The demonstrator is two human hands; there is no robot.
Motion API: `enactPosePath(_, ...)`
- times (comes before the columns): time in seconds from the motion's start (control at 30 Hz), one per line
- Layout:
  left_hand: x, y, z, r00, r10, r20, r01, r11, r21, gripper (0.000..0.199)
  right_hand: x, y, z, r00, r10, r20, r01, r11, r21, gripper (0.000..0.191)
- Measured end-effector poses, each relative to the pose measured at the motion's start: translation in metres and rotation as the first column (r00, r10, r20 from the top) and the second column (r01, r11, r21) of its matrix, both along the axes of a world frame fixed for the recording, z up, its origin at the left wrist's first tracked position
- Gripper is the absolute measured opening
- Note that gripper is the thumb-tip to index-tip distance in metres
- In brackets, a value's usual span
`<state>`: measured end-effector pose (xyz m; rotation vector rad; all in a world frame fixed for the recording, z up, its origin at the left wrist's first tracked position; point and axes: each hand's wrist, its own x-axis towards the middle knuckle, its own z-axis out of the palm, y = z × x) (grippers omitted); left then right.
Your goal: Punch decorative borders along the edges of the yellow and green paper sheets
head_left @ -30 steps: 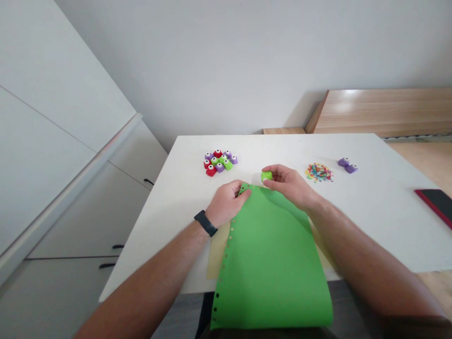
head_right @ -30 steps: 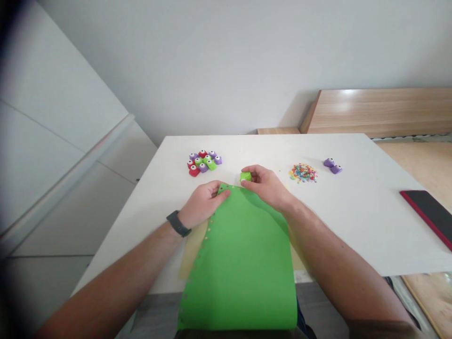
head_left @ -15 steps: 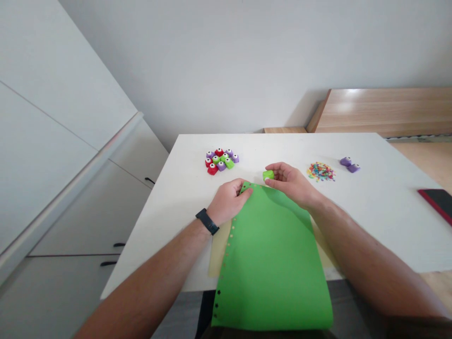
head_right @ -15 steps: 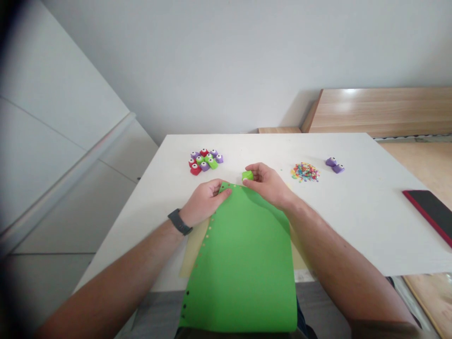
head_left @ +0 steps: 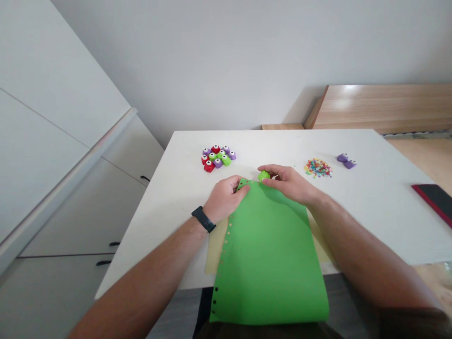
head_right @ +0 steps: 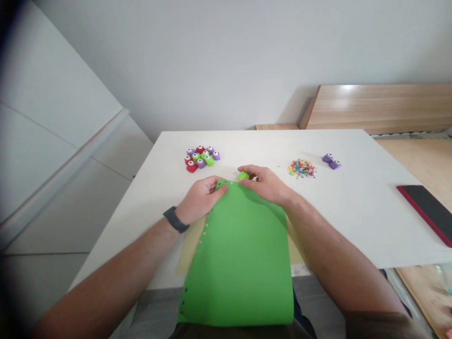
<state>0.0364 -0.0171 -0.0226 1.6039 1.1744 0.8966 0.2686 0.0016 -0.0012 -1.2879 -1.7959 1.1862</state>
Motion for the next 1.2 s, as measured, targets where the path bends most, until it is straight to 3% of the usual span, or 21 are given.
enactPosePath(0.47, 0.001, -0.002, 0.002, 0.999, 0.044, 0.029, -0.044, 0.999, -0.014, 0.026, 0.007, -0.001, 0.012, 0.982, 0.124, 0.142, -0.125, 0.992, -0.005, 0.046)
enactPosePath(0.73, -0.001, 0.001, -0.005, 1.0, -0.01, -0.003, 0.01, 1.0, -0.008, 0.026, 0.006, -0.004, 0.015, 0.94, 0.228, 0.255, -0.231, 0.973, -0.015, 0.05)
enactPosePath(1.2, 0.0, -0.001, -0.005, 1.0, -0.018, 0.012, 0.017, 1.0, 0.008, 0.024, 0.003, -0.004, 0.014, 0.907, 0.208, 0.367, -0.243, 0.968, 0.053, 0.042)
